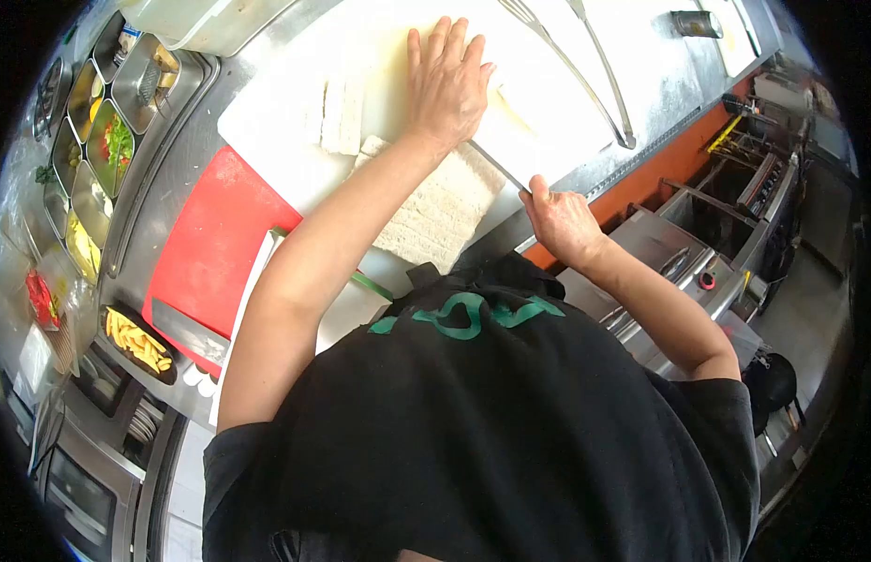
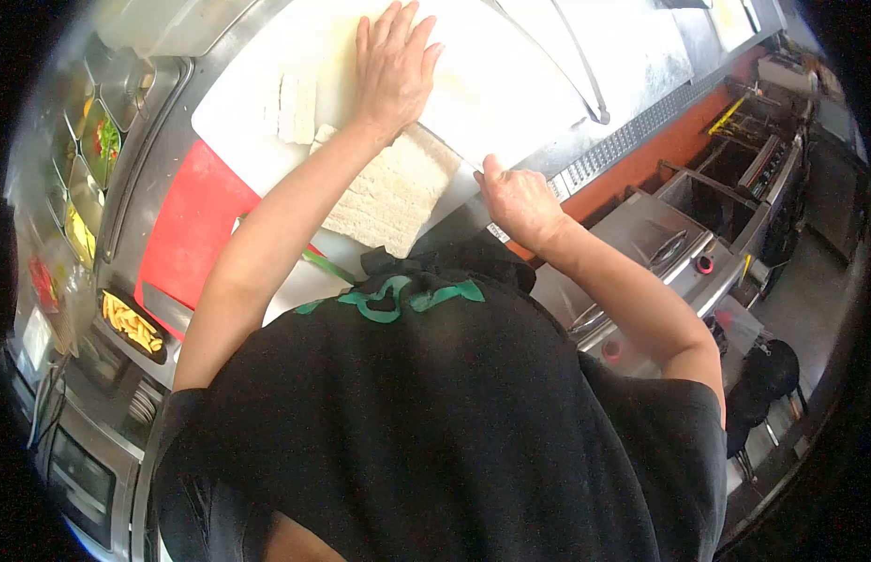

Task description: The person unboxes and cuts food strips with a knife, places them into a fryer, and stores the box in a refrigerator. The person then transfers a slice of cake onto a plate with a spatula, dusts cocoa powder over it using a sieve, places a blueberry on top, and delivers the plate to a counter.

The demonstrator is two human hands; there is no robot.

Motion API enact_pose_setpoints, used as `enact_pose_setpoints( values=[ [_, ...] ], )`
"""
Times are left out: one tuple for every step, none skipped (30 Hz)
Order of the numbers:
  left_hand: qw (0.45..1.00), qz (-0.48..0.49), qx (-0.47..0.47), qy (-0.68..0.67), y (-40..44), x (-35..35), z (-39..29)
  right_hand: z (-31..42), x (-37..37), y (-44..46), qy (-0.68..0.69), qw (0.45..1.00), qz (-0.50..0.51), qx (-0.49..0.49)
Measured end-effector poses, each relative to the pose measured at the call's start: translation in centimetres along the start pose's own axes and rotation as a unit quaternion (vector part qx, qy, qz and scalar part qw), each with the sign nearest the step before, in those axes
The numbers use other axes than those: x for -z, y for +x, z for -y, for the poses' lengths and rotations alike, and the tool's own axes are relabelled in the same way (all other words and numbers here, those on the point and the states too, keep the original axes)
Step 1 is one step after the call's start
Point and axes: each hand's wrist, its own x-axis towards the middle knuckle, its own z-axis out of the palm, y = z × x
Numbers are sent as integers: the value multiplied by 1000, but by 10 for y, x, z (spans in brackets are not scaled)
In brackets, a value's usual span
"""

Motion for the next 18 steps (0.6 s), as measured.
enact_pose_setpoints(
  values=[
    [1000,-7,3,6,4,1,0,-1,-2,3,0,1000,-13,-1],
    [1000,-4,2,6,7,2,0,0,-4,4,2,1000,-12,-2],
    [1000,5,9,15,6,3,-2,5,-5,2,5,1000,-10,-21],
    [1000,10,15,25,8,3,-4,8,-5,1,5,999,-11,-37],
    [1000,2,10,28,13,2,-2,7,-5,6,2,999,-19,-34],
    [1000,-6,8,29,11,-1,-1,7,-7,4,12,999,-29,-31],
    [1000,-9,7,29,7,-3,-1,9,-10,0,25,999,-37,-29],
    [999,-14,0,32,9,-5,2,7,-11,0,22,999,-34,-18],
    [999,-4,-2,37,7,-7,3,9,-7,-3,24,999,-38,-20],
    [999,6,-4,43,5,-8,5,11,-1,-2,16,999,-26,-17],
    [999,4,-10,45,3,-9,7,12,5,0,8,1000,-15,-14],
    [998,7,-15,61,1,-7,9,11,8,4,9,1000,-21,-15],
    [997,9,-19,75,1,-8,10,10,9,8,14,1000,8,-18],
    [997,18,-20,74,-5,-10,8,11,7,4,26,998,46,-23],
    [996,23,-15,83,-3,-10,8,7,-1,8,26,998,44,-22],
    [995,26,-10,92,1,-13,9,1,-14,13,24,1000,12,-11],
    [995,44,-7,89,-10,-12,4,5,-29,3,36,999,-5,-8],
    [996,48,-8,80,-11,-11,2,13,-20,4,55,998,6,-36]
  ],
)
